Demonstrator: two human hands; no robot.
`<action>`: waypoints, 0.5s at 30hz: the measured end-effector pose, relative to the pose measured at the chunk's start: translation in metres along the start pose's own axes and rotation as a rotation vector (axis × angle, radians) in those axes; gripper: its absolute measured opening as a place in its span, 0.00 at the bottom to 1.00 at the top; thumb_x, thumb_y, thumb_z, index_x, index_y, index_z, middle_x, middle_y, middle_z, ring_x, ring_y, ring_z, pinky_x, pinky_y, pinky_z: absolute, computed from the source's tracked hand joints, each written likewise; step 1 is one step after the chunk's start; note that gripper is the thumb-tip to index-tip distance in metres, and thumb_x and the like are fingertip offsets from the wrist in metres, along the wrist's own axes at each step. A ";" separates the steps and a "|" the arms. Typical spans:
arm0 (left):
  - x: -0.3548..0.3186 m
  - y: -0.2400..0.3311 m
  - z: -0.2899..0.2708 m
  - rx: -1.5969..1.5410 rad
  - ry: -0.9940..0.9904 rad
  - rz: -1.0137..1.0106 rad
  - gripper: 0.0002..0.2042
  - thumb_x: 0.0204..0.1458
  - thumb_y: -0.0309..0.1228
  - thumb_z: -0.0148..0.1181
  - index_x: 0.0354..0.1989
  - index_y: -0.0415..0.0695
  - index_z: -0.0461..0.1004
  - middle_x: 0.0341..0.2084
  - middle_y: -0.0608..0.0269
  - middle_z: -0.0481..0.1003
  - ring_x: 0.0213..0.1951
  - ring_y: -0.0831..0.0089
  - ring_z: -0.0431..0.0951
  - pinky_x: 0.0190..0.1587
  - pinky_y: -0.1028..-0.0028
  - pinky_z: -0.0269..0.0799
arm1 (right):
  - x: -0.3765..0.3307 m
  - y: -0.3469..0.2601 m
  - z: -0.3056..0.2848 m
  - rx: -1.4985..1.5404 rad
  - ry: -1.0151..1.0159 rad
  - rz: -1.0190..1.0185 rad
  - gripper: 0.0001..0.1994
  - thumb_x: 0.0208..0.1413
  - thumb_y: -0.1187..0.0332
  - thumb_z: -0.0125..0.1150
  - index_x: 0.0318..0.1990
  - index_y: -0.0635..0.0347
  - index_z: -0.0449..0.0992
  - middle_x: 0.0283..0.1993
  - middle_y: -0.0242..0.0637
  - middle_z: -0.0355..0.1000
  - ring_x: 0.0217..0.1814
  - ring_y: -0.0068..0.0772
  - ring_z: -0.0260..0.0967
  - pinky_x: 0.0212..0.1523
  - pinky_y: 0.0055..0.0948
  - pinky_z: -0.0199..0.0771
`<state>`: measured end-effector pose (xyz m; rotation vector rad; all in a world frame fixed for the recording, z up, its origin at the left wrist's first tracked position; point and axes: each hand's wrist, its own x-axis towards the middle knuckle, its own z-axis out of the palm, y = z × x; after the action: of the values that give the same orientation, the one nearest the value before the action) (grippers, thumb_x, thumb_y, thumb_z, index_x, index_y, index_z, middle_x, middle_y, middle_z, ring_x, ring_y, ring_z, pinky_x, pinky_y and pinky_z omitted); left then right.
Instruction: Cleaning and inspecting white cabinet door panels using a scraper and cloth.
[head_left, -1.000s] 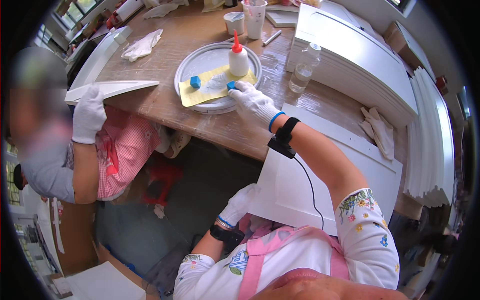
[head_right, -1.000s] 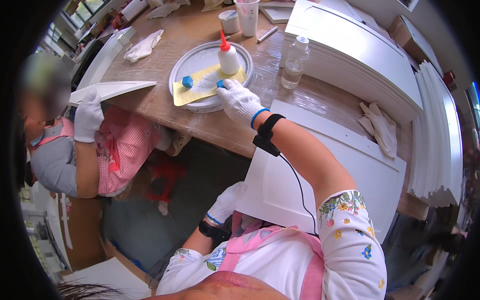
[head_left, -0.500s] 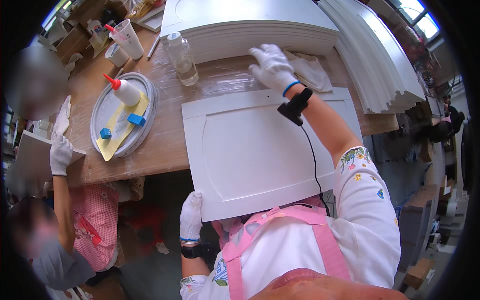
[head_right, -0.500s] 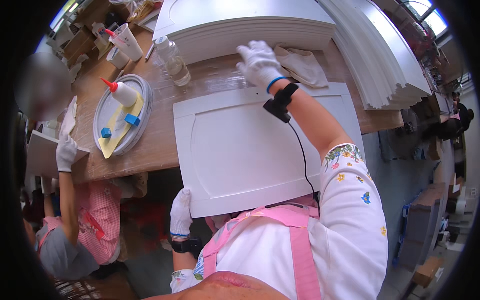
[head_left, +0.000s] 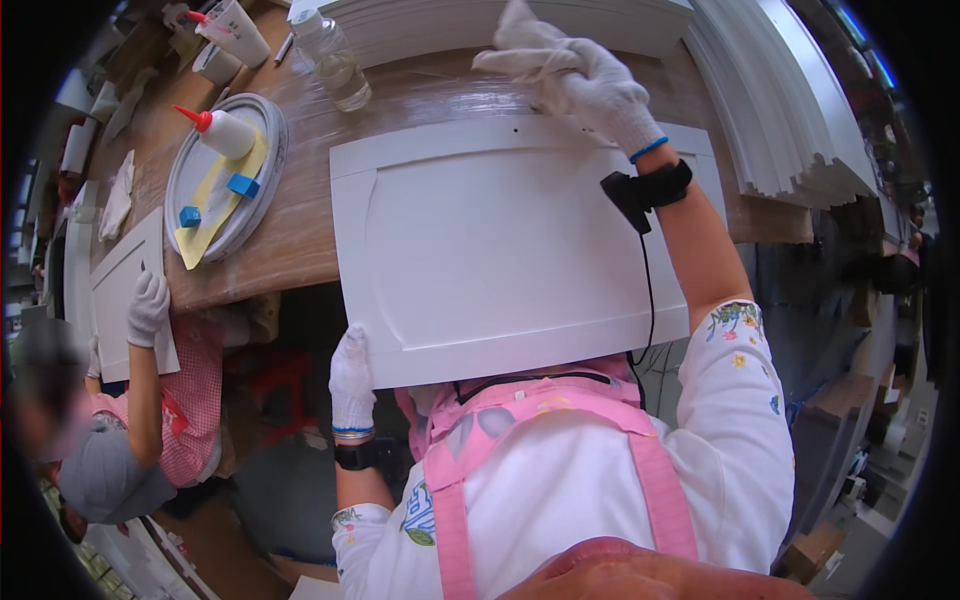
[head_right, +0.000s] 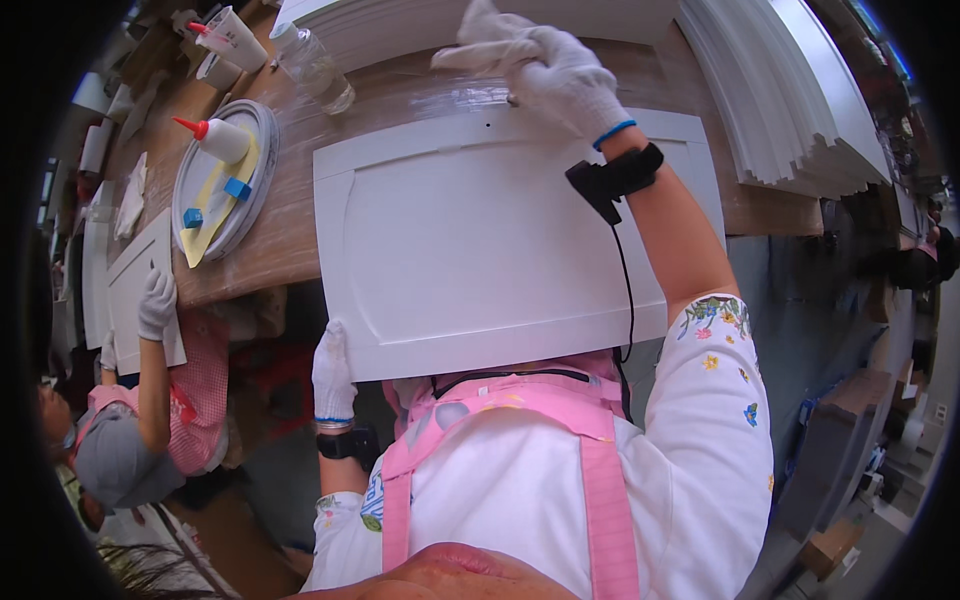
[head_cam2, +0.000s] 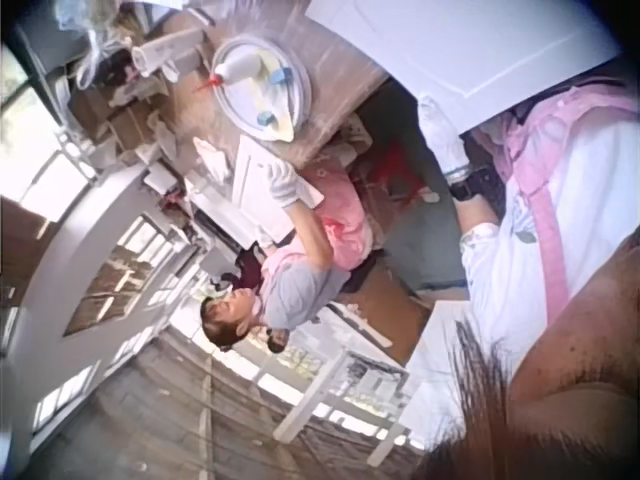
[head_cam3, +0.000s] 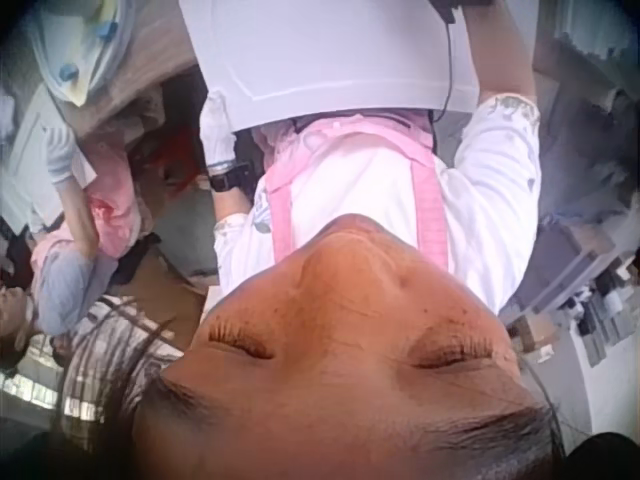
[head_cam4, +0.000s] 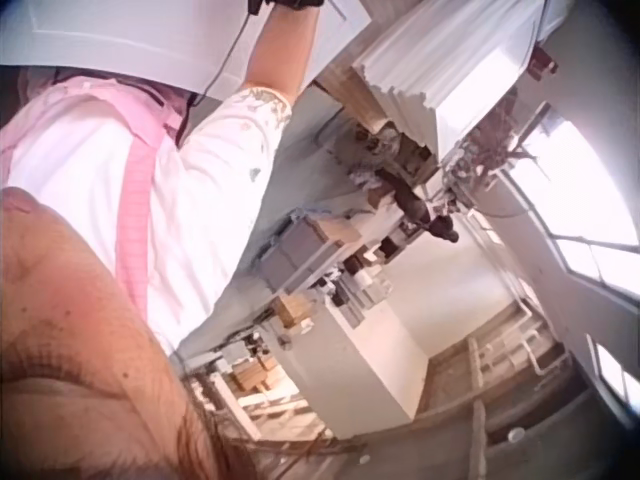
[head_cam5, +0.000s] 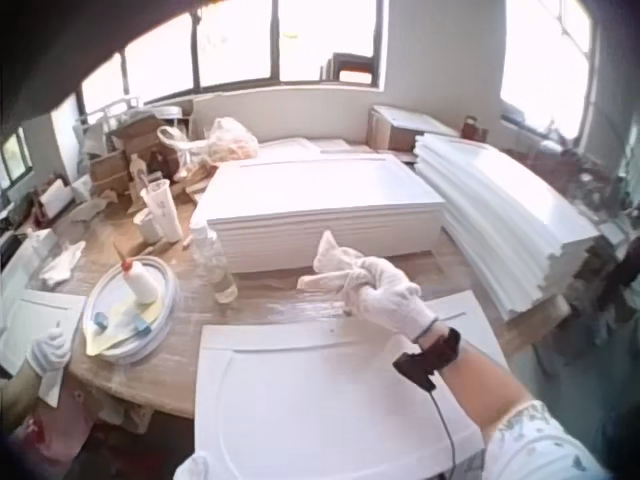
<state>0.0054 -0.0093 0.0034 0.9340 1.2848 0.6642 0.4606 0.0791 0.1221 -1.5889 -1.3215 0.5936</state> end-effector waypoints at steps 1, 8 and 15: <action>0.000 0.002 0.003 0.021 0.026 0.025 0.28 0.64 0.52 0.50 0.56 0.35 0.71 0.45 0.58 0.78 0.43 0.72 0.79 0.45 0.73 0.76 | -0.001 0.011 0.018 -0.206 -0.147 -0.134 0.12 0.55 0.67 0.53 0.44 0.57 0.78 0.40 0.44 0.76 0.39 0.44 0.73 0.45 0.29 0.74; 0.004 0.002 0.004 0.014 0.051 0.055 0.27 0.65 0.51 0.50 0.56 0.36 0.72 0.44 0.59 0.78 0.41 0.73 0.79 0.43 0.73 0.76 | -0.097 -0.033 0.188 -0.618 -0.515 -0.376 0.33 0.52 0.58 0.60 0.67 0.57 0.63 0.73 0.60 0.51 0.78 0.63 0.39 0.74 0.56 0.42; 0.006 -0.001 0.004 0.068 0.112 0.028 0.27 0.63 0.53 0.51 0.52 0.37 0.75 0.38 0.62 0.79 0.38 0.76 0.78 0.41 0.73 0.75 | -0.069 -0.033 0.192 -0.661 -0.327 -0.572 0.31 0.50 0.53 0.66 0.59 0.57 0.70 0.56 0.51 0.68 0.63 0.57 0.63 0.62 0.49 0.66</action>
<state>0.0102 -0.0055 -0.0006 0.9833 1.4027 0.7070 0.2652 0.0818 0.0547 -1.5230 -2.2773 0.0447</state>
